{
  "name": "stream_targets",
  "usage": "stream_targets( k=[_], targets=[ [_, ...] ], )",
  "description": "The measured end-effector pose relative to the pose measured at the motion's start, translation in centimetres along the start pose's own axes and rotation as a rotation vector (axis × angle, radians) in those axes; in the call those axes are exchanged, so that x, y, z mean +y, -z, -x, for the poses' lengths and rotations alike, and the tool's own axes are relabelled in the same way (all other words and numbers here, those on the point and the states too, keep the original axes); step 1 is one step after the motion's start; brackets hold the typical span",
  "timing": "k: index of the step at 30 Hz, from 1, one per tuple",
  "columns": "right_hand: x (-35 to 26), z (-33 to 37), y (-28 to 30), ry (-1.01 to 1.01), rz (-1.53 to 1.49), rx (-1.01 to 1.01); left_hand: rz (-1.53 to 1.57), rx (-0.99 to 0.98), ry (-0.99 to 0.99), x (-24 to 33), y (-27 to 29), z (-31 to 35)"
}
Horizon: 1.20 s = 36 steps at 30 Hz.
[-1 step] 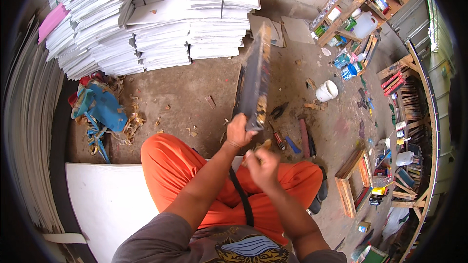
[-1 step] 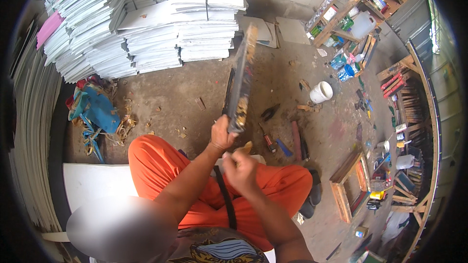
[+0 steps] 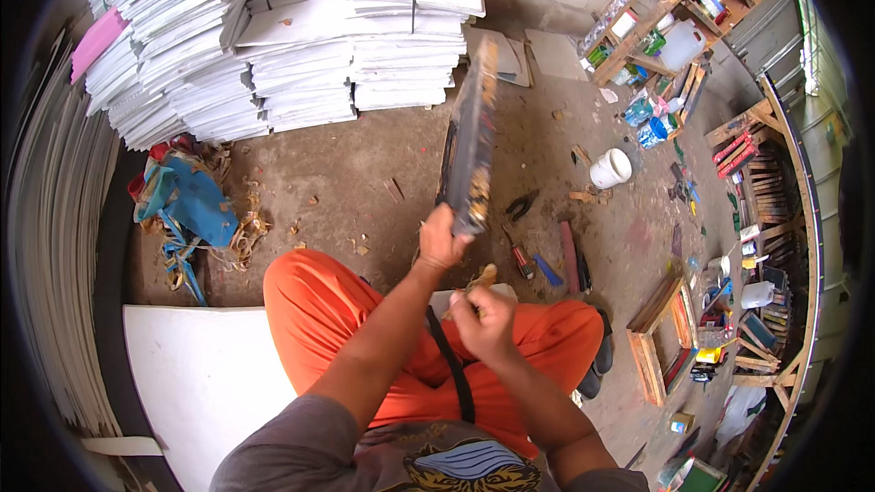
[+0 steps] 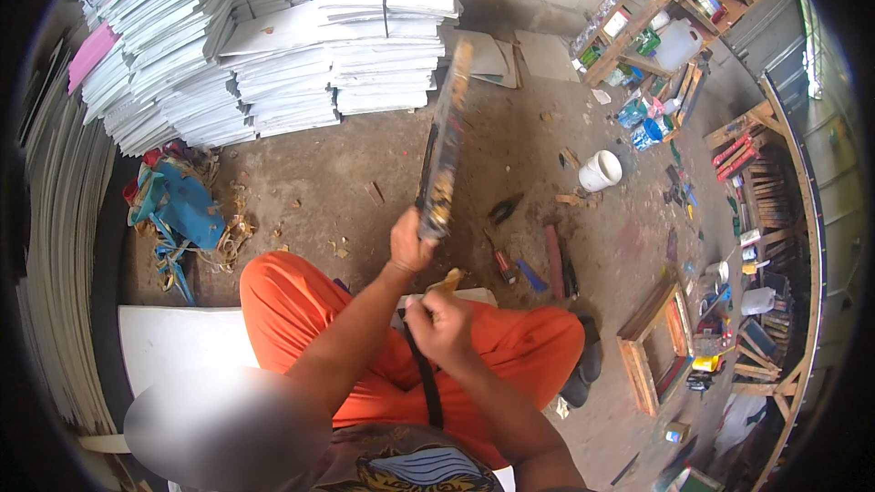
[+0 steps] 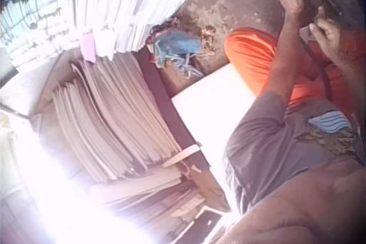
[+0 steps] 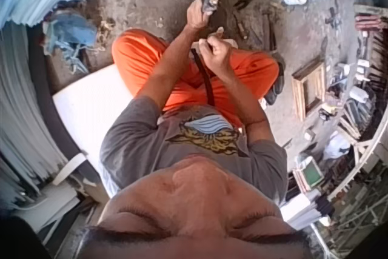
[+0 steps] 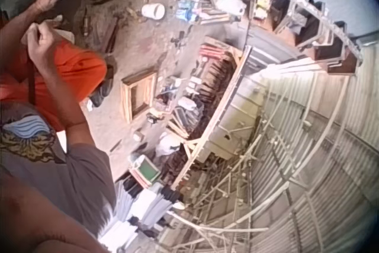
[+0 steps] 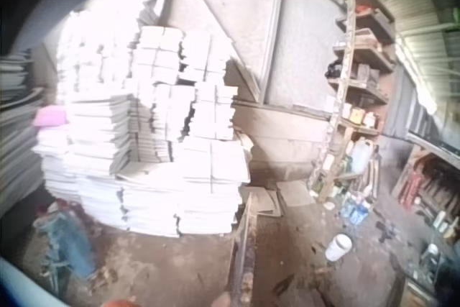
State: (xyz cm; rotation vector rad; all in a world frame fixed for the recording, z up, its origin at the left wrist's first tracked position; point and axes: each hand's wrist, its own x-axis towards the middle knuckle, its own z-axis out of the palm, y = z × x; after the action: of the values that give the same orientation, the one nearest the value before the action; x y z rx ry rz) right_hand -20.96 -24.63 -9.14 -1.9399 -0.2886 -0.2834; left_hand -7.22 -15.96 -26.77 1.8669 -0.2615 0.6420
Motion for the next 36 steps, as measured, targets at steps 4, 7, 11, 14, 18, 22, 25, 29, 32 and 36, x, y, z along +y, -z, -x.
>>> stream_targets(
  k=[4,7,11,14,18,22,25,29,32,36],
  targets=[
    [-0.4,0.3,-0.1,-0.100,-0.082,-0.026,0.117,0.098,0.106,-1.9,1.7,-1.5],
    [-0.3,-2.3,0.4,-0.069,-0.058,-0.016,0.128,0.062,0.160,0.9,2.3,-2.1],
    [-5.5,-8.4,-0.9,0.278,0.107,-0.059,-0.127,0.104,0.283,3.9,3.9,-3.6],
    [-9.1,-12.5,-4.9,0.481,0.105,-0.073,-0.134,0.159,0.351,2.7,2.8,-2.9],
    [-11.0,-16.2,-13.8,0.347,-0.050,-0.321,-0.155,0.096,0.394,2.5,-0.2,-1.5],
    [-11.0,-17.7,-24.7,0.409,0.001,-0.583,-0.184,0.032,0.418,1.8,-2.2,0.1],
    [-9.8,-18.2,-31.6,0.411,0.135,-0.730,-0.206,-0.056,0.425,1.3,-2.6,0.7],
    [-10.0,-18.5,-38.5,0.242,0.199,-0.856,-0.177,-0.131,0.416,1.7,-1.4,0.3],
    [-8.5,-18.3,-42.3,0.285,0.189,-0.870,-0.117,-0.137,0.393,2.2,0.0,-0.1],
    [-9.5,-18.3,-45.5,0.190,0.167,-0.972,-0.078,-0.126,0.377,1.3,1.8,-0.6]
  ],
)
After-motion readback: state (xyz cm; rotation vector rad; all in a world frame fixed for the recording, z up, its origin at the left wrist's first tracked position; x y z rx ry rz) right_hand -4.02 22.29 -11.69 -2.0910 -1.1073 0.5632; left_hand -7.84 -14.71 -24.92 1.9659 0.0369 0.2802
